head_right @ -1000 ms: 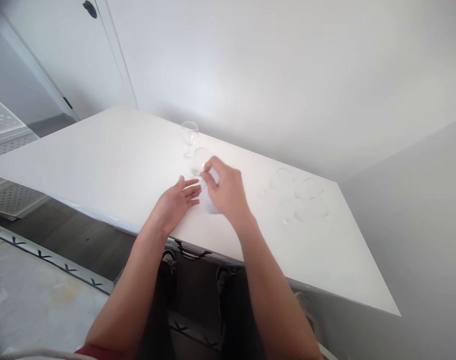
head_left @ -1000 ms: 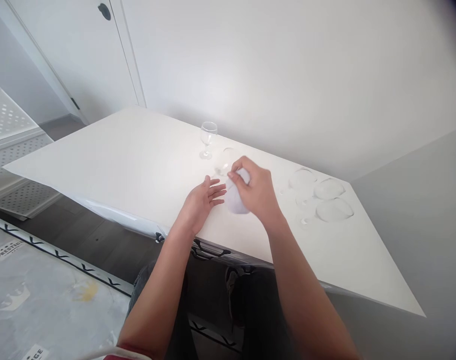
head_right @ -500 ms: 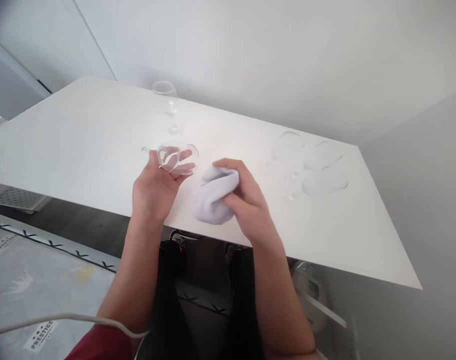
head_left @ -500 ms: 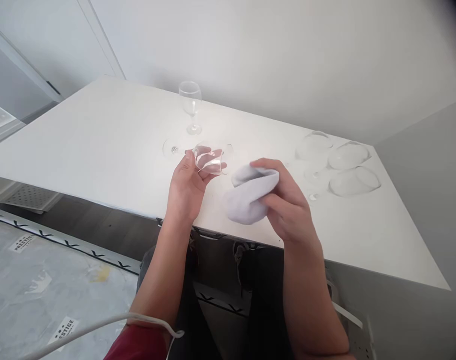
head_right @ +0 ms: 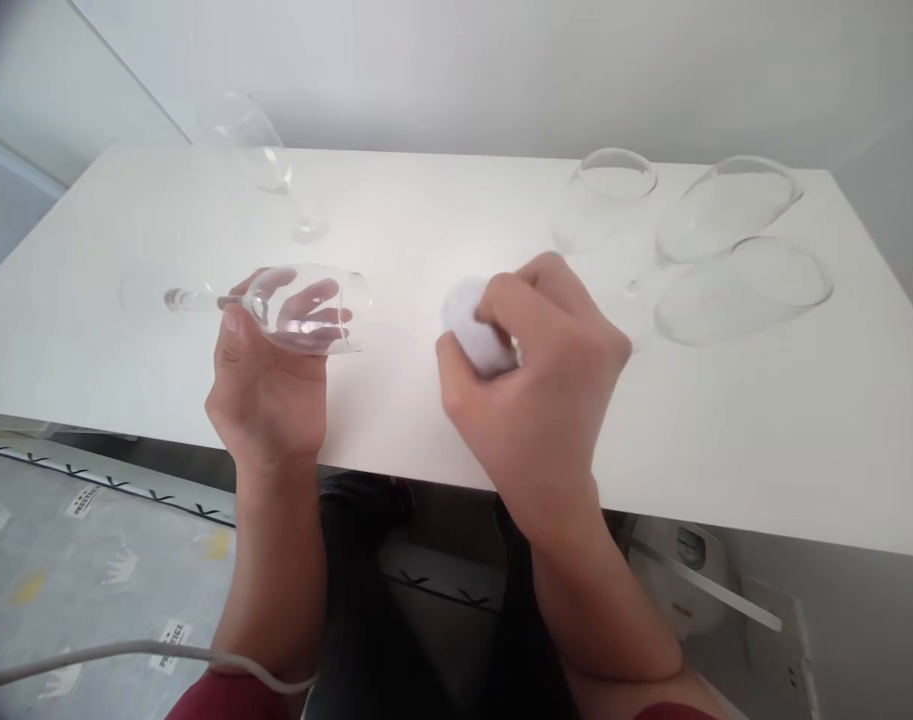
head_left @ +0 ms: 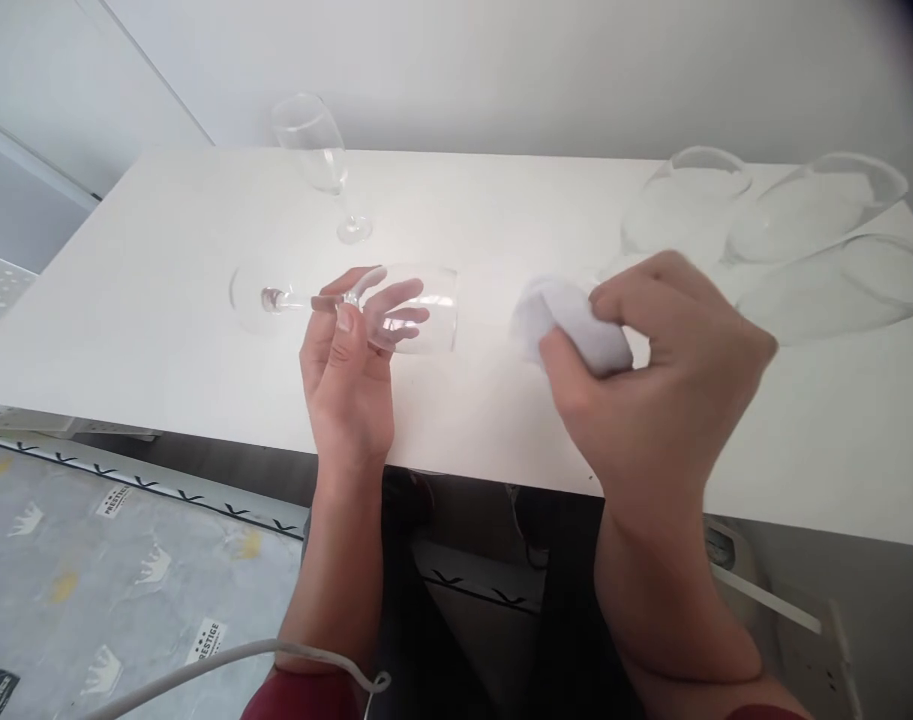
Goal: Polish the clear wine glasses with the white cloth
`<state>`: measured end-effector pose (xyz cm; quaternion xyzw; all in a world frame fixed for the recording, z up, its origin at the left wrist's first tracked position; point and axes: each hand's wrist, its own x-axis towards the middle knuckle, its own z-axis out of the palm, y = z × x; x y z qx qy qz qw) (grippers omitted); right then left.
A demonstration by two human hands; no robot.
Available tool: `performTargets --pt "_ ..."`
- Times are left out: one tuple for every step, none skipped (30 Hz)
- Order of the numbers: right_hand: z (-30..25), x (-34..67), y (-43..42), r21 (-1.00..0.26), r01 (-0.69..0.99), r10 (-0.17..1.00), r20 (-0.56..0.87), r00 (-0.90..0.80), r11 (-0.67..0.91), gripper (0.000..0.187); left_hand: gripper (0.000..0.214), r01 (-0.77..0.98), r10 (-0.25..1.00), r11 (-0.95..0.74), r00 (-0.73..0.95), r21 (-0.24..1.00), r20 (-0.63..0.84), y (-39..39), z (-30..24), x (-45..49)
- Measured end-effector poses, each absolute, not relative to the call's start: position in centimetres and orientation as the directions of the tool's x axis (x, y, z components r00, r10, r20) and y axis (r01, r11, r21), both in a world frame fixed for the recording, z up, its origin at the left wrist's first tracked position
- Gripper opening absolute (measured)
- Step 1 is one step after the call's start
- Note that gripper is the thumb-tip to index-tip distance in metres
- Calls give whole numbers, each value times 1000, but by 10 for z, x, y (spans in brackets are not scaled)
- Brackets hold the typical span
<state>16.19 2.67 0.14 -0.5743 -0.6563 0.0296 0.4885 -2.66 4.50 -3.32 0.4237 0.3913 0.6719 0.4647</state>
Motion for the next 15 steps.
performTargets --pt "1 161 26 -708 648 842 506 187 282 28 36 -275 952 -271 -219 922 214 44 -33 -24" --pt "0 160 25 -786 568 886 418 201 242 28 36 -262 950 -273 -225 926 217 44 -34 -23" --pt "0 159 25 -835 505 916 355 189 219 28 36 -251 950 -269 -228 930 214 43 -33 -21" --pt "-1 158 26 -860 464 928 326 183 210 28 35 -243 952 -260 -227 935 206 42 -33 -20" --pt "-1 157 26 -870 445 928 322 188 211 26 35 -235 954 -249 -225 940 197 42 -33 -19" --pt "-2 156 27 -873 437 923 329 199 217 23 34 -228 956 -238 -226 944 187 41 -33 -19" --pt "-3 155 28 -877 426 919 334 210 222 21 33 -220 957 -230 -229 948 179 41 -32 -18" --pt "-4 154 29 -885 408 919 331 215 223 19 32 -213 957 -223 -233 951 173 40 -32 -17" --pt "-5 153 29 -898 381 922 320 219 221 17 31 -206 957 -220 -236 953 170 40 -32 -16" --pt "-6 153 29 -915 343 928 300 221 214 17 30 -201 956 -220 -238 955 170 39 -32 -15" --pt "-7 152 29 -935 295 938 267 220 197 16 28 -194 956 -220 -238 956 172 38 -31 -13" --pt "-7 152 29 -956 238 949 223 222 169 17 27 -186 955 -223 -237 957 177 37 -31 -11" --pt "-8 152 29 -975 171 959 177 221 140 17 26 -173 953 -229 -239 958 184 36 -30 -9" --pt "-7 152 29 -988 96 967 135 216 117 19 25 -158 949 -237 -247 959 194 36 -30 -7" --pt "-7 151 28 -995 19 974 100 203 98 19 24 -138 943 -249 -262 959 207 35 -29 -5"
